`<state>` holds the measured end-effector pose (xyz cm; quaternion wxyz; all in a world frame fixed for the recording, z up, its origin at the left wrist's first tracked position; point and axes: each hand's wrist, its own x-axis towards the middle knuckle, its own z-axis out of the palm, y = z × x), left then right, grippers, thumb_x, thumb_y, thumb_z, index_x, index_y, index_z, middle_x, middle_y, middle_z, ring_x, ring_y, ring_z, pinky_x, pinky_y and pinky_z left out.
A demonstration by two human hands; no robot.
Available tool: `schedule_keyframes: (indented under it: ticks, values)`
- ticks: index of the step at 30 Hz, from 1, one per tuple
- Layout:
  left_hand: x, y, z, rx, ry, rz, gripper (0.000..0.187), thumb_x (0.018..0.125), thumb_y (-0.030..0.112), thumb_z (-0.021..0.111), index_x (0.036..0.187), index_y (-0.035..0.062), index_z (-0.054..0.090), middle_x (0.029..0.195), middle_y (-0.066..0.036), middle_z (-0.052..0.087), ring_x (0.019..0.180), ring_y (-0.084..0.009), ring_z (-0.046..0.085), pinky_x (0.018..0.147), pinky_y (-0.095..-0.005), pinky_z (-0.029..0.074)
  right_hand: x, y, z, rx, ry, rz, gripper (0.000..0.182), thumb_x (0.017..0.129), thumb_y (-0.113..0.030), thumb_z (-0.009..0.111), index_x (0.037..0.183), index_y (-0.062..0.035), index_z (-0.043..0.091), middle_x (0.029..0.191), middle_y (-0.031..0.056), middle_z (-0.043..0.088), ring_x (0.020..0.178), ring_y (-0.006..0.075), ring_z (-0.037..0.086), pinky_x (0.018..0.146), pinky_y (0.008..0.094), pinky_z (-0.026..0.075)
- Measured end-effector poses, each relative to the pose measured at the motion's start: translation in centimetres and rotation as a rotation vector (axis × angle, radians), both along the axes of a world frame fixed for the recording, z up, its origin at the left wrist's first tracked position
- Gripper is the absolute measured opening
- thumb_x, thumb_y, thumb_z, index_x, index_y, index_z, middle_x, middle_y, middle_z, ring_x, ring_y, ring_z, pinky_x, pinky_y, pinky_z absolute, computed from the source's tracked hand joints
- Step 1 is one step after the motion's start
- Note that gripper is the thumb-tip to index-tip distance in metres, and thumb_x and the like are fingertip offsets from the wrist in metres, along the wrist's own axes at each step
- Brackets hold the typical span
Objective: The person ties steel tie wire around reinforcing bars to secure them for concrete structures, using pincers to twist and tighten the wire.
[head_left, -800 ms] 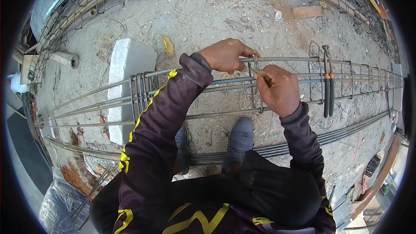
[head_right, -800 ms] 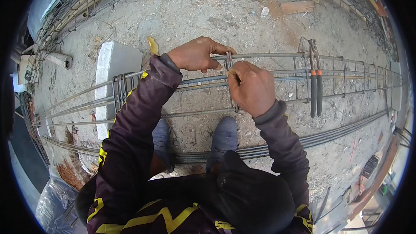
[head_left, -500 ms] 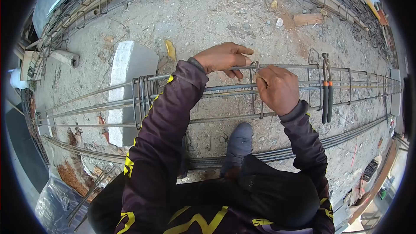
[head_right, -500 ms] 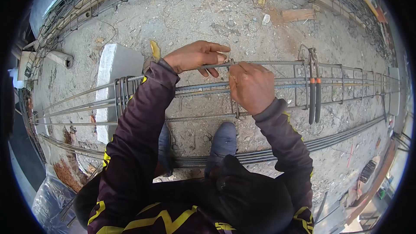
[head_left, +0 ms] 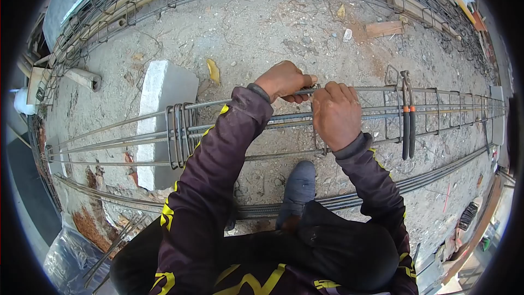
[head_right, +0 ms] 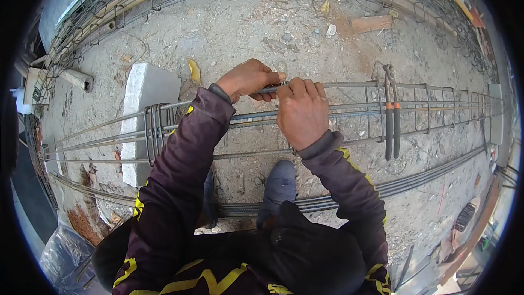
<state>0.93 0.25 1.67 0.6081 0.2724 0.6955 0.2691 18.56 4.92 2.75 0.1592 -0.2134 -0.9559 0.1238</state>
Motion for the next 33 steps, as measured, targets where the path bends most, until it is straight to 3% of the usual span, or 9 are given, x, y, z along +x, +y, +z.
schedule_keyframes:
  ticks: [5,8,14,17,20,23,29,33]
  values:
    - [-0.1,0.3,-1.6,0.005,-0.087,0.044,0.038,0.093,0.033,0.064,0.094,-0.0044,0.072,0.08,-0.01,0.071,0.07,-0.0162,0.069,0.062,-0.0265,0.057,0.1,0.1,0.0,-0.034,0.016,0.017,0.003,0.081,-0.006,0.063,0.082,-0.0039,0.065,0.083,0.0108,0.057,0.084,0.0293,0.058,0.08,0.0427,0.044]
    - [-0.3,0.7,-1.9,-0.004,-0.107,0.02,0.031,0.091,0.026,0.064,0.092,-0.0041,0.072,0.08,-0.011,0.072,0.069,-0.0164,0.07,0.061,-0.0273,0.057,0.5,0.3,0.6,-0.086,-0.004,0.044,0.01,0.081,-0.005,0.064,0.09,-0.0026,0.063,0.085,0.0128,0.058,0.087,0.0326,0.058,0.081,0.0443,0.045]
    - [-0.4,0.5,-1.9,0.016,-0.142,0.106,0.024,0.087,0.018,0.064,0.091,-0.0046,0.072,0.08,-0.012,0.073,0.067,-0.0175,0.07,0.059,-0.0285,0.056,1.0,0.2,0.9,-0.458,0.007,-0.09,0.025,0.081,-0.002,0.068,0.103,-0.0001,0.056,0.094,0.0193,0.059,0.086,0.0412,0.061,0.072,0.0478,0.049]
    - [-0.2,0.6,-1.6,0.025,-0.126,0.15,0.019,0.087,0.01,0.063,0.085,-0.0058,0.073,0.078,-0.014,0.073,0.062,-0.0186,0.07,0.054,-0.0285,0.056,0.7,-0.2,1.2,-0.433,-0.011,-0.135,0.025,0.081,-0.003,0.069,0.102,0.0005,0.056,0.097,0.0204,0.059,0.084,0.0417,0.063,0.07,0.048,0.05]
    - [0.0,0.7,-1.5,0.047,-0.058,0.041,0.021,0.087,0.015,0.064,0.084,-0.0032,0.073,0.078,-0.013,0.072,0.069,-0.0165,0.07,0.058,-0.0293,0.056,0.3,-0.6,1.7,-0.32,-0.021,-0.106,0.027,0.081,-0.005,0.07,0.104,0.0009,0.058,0.1,0.021,0.059,0.087,0.0415,0.063,0.072,0.0478,0.051]
    - [-0.4,1.2,-4.3,0.279,0.39,-0.399,0.018,0.086,0.014,0.064,0.085,-0.0014,0.073,0.078,-0.013,0.071,0.07,-0.0149,0.07,0.059,-0.0297,0.055,-0.1,-0.3,1.8,-0.3,-0.109,-0.149,0.029,0.081,-0.006,0.071,0.106,0.002,0.059,0.102,0.0216,0.059,0.088,0.0417,0.063,0.074,0.048,0.052]
    - [-0.5,0.5,-4.3,0.418,0.485,-0.414,0.016,0.083,0.011,0.063,0.084,-0.0019,0.073,0.083,-0.011,0.07,0.071,-0.0159,0.069,0.062,-0.0307,0.056,-0.6,0.4,2.2,-0.37,-0.188,-0.13,0.029,0.078,-0.005,0.073,0.103,0.0035,0.061,0.101,0.0213,0.059,0.09,0.0421,0.064,0.077,0.0478,0.052]
    - [-0.3,0.2,-4.6,0.331,0.113,-0.046,0.016,0.083,0.009,0.06,0.083,-0.0012,0.073,0.082,-0.009,0.069,0.071,-0.0167,0.069,0.063,-0.0308,0.056,-1.0,1.0,2.4,-0.34,-0.196,-0.067,0.026,0.075,-0.002,0.074,0.097,0.0039,0.062,0.099,0.0212,0.059,0.09,0.0419,0.063,0.079,0.0477,0.051]
